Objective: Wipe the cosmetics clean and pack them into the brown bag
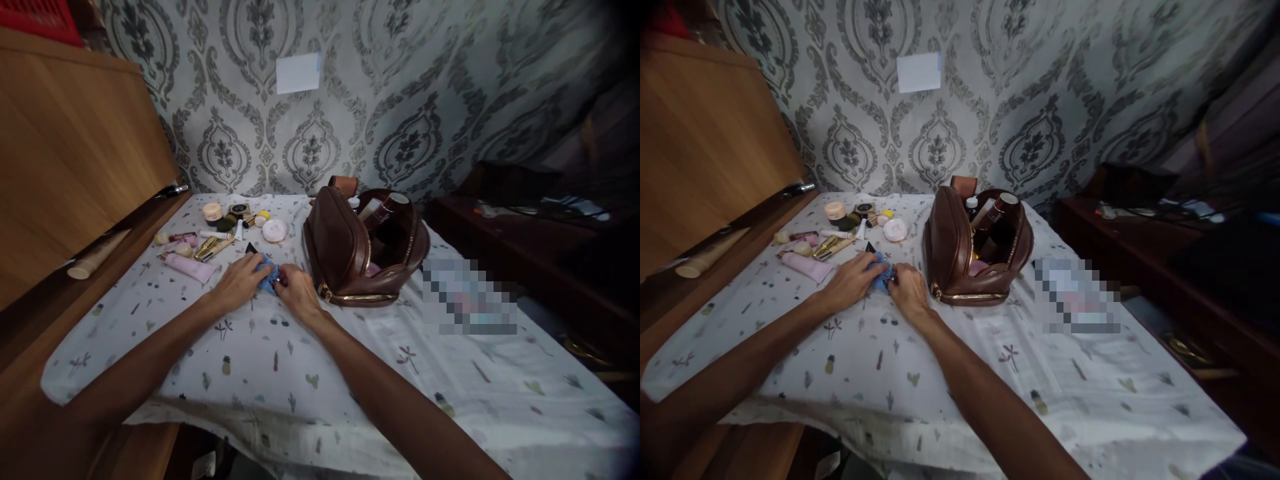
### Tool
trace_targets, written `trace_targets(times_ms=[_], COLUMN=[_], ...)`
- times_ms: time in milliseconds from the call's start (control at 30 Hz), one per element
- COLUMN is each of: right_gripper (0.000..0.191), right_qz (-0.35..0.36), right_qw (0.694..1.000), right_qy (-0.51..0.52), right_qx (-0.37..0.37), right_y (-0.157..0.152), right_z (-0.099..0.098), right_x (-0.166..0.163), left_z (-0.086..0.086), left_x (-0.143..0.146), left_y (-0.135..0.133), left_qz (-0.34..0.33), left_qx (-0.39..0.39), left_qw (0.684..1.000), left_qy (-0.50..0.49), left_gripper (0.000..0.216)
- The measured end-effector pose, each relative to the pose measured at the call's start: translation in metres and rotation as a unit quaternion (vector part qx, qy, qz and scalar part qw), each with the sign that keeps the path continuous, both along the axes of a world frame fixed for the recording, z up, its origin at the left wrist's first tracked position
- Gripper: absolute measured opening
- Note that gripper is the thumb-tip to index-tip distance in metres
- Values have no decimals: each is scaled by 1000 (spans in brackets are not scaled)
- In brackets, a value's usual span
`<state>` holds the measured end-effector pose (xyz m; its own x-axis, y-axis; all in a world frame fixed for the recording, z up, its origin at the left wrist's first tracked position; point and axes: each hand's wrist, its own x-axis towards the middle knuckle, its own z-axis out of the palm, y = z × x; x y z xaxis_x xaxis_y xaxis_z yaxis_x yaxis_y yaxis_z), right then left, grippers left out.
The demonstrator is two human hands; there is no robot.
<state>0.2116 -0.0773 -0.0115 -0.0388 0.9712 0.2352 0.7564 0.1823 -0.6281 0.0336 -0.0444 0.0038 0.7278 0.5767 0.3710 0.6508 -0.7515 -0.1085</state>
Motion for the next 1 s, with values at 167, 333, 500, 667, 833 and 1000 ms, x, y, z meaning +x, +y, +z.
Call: trace_targets(times_ms=[167, 333, 500, 667, 833, 1000], right_gripper=[16, 12, 17, 24, 20, 17], right_qz=[4, 7, 10, 15, 13, 28], right_qw=[1000, 1000, 1000, 1000, 1000, 999], right_qy=[-6, -16, -11, -8, -20, -24], right_qx=[-6, -8, -3, -5, 9, 9], right_y=[-2, -4, -6, -7, -5, -6], right_z=[3, 5, 7, 7, 2, 4], right_x=[1, 0, -1, -1, -1, 0], left_z=[0, 1, 2, 1, -4, -5], left_x=[-1, -8, -19, -23, -12, -7], left_y=[8, 23, 32, 33, 20, 16], left_qz=[67, 150, 237, 234, 11, 15], left_qx=[1, -3, -26, 6, 41, 12], left_qw=[997, 988, 971, 972, 999, 1000], left_qy=[32, 28, 32, -1, -3, 22], left_gripper=[40, 41, 46, 41, 41, 45])
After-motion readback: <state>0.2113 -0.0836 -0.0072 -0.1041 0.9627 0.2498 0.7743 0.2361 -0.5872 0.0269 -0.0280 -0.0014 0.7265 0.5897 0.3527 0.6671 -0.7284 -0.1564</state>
